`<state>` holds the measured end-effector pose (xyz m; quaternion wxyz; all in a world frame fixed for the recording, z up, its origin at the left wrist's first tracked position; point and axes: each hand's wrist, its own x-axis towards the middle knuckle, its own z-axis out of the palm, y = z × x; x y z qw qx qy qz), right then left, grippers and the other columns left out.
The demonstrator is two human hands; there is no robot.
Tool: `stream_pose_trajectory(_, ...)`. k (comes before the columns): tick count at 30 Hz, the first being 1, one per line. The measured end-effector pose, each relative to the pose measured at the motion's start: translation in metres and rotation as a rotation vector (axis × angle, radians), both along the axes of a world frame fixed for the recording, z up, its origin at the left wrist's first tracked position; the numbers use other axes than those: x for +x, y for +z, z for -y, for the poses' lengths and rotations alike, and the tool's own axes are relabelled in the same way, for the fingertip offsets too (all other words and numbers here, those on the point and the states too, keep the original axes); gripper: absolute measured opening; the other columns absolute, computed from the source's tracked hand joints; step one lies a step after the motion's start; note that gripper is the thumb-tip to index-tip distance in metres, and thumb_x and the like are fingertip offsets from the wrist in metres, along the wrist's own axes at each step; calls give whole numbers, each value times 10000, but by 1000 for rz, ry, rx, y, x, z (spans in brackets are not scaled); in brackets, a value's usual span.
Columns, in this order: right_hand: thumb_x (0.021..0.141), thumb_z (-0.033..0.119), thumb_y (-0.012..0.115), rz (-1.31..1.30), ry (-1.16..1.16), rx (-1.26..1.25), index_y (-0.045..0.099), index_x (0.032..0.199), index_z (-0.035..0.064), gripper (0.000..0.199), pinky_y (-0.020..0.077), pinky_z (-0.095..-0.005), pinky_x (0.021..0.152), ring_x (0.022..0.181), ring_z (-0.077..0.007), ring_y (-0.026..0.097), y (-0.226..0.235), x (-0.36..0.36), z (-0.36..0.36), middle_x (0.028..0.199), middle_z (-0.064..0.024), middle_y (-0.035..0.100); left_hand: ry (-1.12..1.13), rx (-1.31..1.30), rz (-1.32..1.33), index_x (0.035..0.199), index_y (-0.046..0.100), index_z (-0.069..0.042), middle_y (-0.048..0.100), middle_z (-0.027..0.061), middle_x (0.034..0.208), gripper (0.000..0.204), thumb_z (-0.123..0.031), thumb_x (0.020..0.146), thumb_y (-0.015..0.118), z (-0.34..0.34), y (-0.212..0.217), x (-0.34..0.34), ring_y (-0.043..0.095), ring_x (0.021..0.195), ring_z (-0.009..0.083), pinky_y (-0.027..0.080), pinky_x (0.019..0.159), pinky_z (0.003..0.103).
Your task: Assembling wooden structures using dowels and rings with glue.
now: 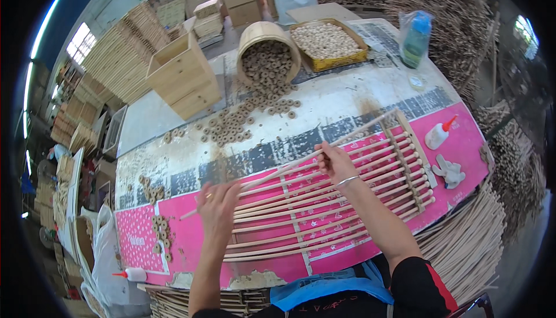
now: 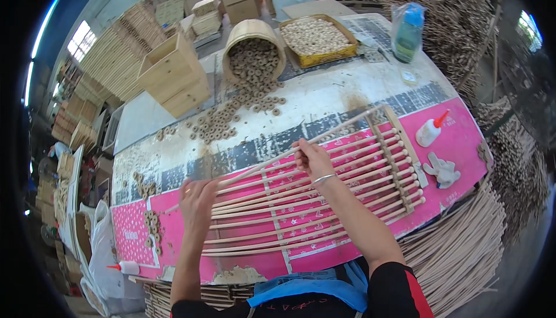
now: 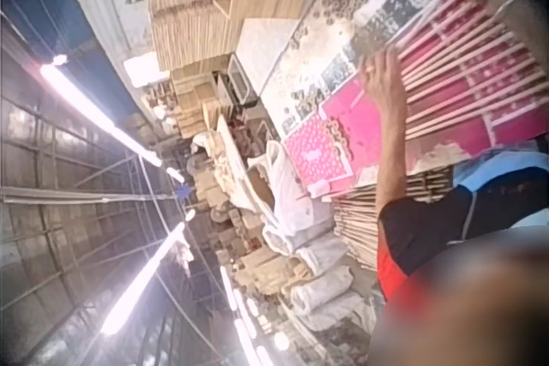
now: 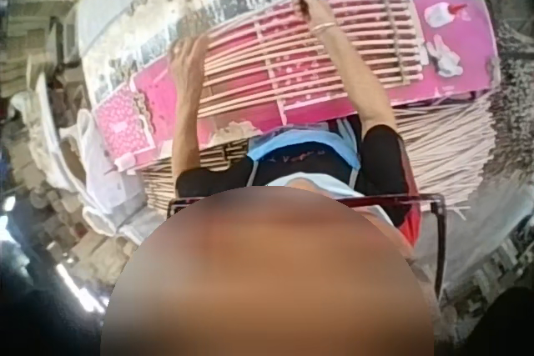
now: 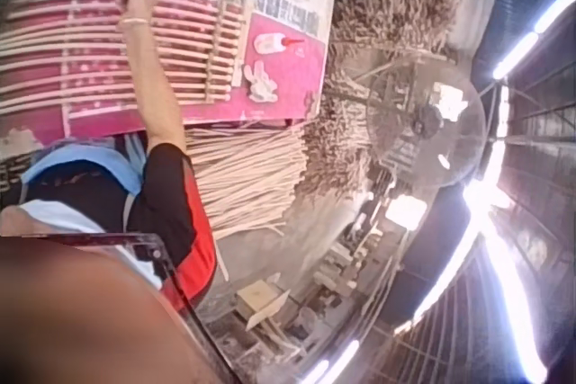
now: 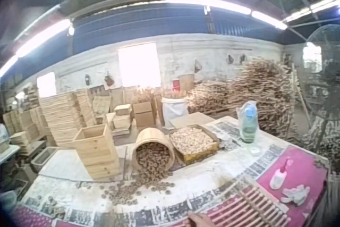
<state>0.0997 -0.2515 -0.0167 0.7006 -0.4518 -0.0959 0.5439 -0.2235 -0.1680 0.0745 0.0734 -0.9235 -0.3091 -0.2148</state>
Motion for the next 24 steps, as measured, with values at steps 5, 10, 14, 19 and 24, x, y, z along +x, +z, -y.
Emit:
stream_pose_trajectory(5,1074,358,616,84,3,40,714,1057,63,312,473,-231,557,632,-79,585,25,-1,13,765,15,636,244,-168,5,1338,659,-131,677,89,1200,482,-95,867,753,25,28,-72,640,1077,290,463,943,451)
stream_pose_trajectory(10,1071,339,623,147,38,64,730,1034,54,306,480,-216,549,597,-63,590,27,-15,24,752,18,654,132,-361,-16,1382,631,-112,659,108,992,502,-40,892,716,23,14,-78,658,934,311,506,813,428)
stream_pose_trajectory(14,1076,335,617,96,221,151,741,1090,54,308,513,-216,599,677,-59,622,32,-102,28,808,17,670,-66,-296,13,1502,519,-119,690,105,1061,651,-91,892,745,40,7,-15,684,937,295,539,793,416)
stream_pose_trajectory(19,1089,351,591,129,139,119,729,1155,46,341,508,-203,644,716,-46,619,37,-106,42,829,31,670,-142,-529,147,1592,420,-126,695,108,1031,730,-139,935,737,56,17,55,689,867,267,540,723,391)
stream_pose_trajectory(24,1041,292,679,226,311,152,628,1407,48,442,555,-251,665,775,-75,646,39,-92,57,1009,-28,716,-132,-650,234,1603,427,-149,657,93,827,645,-82,1004,656,57,3,45,643,704,218,504,655,363)
